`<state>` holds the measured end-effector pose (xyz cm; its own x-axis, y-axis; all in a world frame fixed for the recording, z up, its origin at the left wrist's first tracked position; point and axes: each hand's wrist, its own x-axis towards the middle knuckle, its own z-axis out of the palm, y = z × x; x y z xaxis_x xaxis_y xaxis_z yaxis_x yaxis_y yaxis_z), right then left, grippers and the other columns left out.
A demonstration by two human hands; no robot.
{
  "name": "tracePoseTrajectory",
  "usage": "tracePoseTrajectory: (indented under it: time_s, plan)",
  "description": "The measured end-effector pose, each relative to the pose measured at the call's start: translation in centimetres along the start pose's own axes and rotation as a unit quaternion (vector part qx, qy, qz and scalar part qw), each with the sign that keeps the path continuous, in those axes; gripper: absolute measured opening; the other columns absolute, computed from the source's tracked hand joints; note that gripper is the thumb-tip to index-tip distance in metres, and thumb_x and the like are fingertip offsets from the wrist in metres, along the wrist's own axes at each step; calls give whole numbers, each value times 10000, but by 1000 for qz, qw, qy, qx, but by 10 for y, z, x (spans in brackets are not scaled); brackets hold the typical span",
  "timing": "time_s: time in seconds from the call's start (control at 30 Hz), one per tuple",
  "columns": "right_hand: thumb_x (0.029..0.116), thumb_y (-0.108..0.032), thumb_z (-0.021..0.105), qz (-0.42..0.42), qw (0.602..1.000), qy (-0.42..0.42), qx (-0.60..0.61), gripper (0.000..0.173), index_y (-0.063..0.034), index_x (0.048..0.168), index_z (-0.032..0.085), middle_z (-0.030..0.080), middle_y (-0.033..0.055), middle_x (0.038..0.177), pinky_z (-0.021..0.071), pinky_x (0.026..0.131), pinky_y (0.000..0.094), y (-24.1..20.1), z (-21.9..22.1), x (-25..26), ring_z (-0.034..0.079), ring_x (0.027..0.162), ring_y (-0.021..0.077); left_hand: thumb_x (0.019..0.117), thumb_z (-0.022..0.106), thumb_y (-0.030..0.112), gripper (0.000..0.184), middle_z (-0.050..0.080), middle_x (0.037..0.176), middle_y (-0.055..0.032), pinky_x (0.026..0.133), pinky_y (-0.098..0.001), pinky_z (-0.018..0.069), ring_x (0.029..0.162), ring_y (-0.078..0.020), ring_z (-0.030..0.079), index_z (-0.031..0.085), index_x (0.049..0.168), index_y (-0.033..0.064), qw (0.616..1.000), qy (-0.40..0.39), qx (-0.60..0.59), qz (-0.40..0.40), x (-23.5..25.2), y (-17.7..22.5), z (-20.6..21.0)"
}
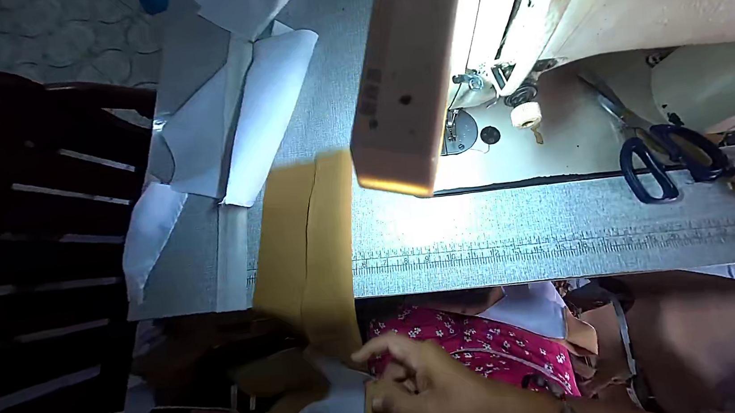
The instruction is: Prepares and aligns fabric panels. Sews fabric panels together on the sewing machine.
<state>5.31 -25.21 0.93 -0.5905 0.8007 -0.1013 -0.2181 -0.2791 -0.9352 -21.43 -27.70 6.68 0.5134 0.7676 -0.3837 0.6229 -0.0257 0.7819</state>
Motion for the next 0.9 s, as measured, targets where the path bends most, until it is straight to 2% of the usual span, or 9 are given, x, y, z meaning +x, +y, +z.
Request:
tracePoseTrajectory:
  time_s: [0.1,0.2,0.33,0.43,0.57,0.67,0.77,0.83,0.9]
  plan:
    - [939,30,604,-23,999,28,36,300,78,1236,596,651,12,846,492,620,143,-38,-25,-9,561,663,-39,968,637,77,99,718,975,-45,920,-208,529,987,-21,657,705,1025,33,987,45,-72,136,25,9,-16]
    - [980,-38,611,-191,974,104,-55,156,-27,1113,692,730,-36,1051,553,822,128,-72,-52,-35,656,925,-59,993,645,267,130,700,972,76,826,-111,527,931,79,635,680,1054,158,968,67,-41,237,82,15,-9]
    - [1012,-156,619,-290,895,259,-216,206,-236,1159,738,743,-145,1080,576,835,148,-105,-92,-73,689,953,-34,979,667,226,130,721,940,99,801,-101,538,896,101,641,704,1014,107,955,41,-119,267,146,26,-3]
    - [974,-178,668,-276,861,328,-275,188,-250,1126,752,746,-141,1075,582,836,167,-110,-123,-84,695,958,-7,956,684,177,74,730,919,97,802,-161,573,887,46,672,716,965,111,943,33,-172,283,168,37,-1]
    - [948,-142,697,-222,887,335,-227,198,-192,1130,760,760,-87,1045,593,796,179,-106,-146,-81,709,908,19,972,652,143,64,681,848,92,717,-133,550,785,45,636,688,938,101,935,72,-197,286,174,41,6]
    - [939,-196,711,-203,897,295,-259,210,-230,1141,759,755,-114,1022,594,775,174,-111,-141,-83,702,880,3,1022,594,289,125,611,821,141,635,-92,487,721,82,567,650,957,198,937,97,-179,282,148,49,-13]
    - [997,-195,668,-248,889,219,-318,160,-232,1130,748,739,-149,1037,563,810,136,-126,-117,-93,678,927,-37,1041,596,295,189,644,803,102,652,-101,505,726,60,605,683,962,147,918,24,-225,327,104,55,-44]
    - [986,-193,667,-234,885,214,-341,175,-254,1131,746,732,-184,1026,564,787,125,-120,-120,-78,668,896,-68,1058,553,309,200,630,821,114,690,-76,488,767,104,589,648,962,162,949,107,-39,293,104,47,-53]
    - [957,-146,686,-217,891,225,-329,194,-195,1137,739,743,-136,1032,607,781,174,-108,-128,-58,697,873,-16,1044,562,313,187,657,874,120,735,-92,510,822,101,607,656,974,169,940,194,63,273,115,38,-54]
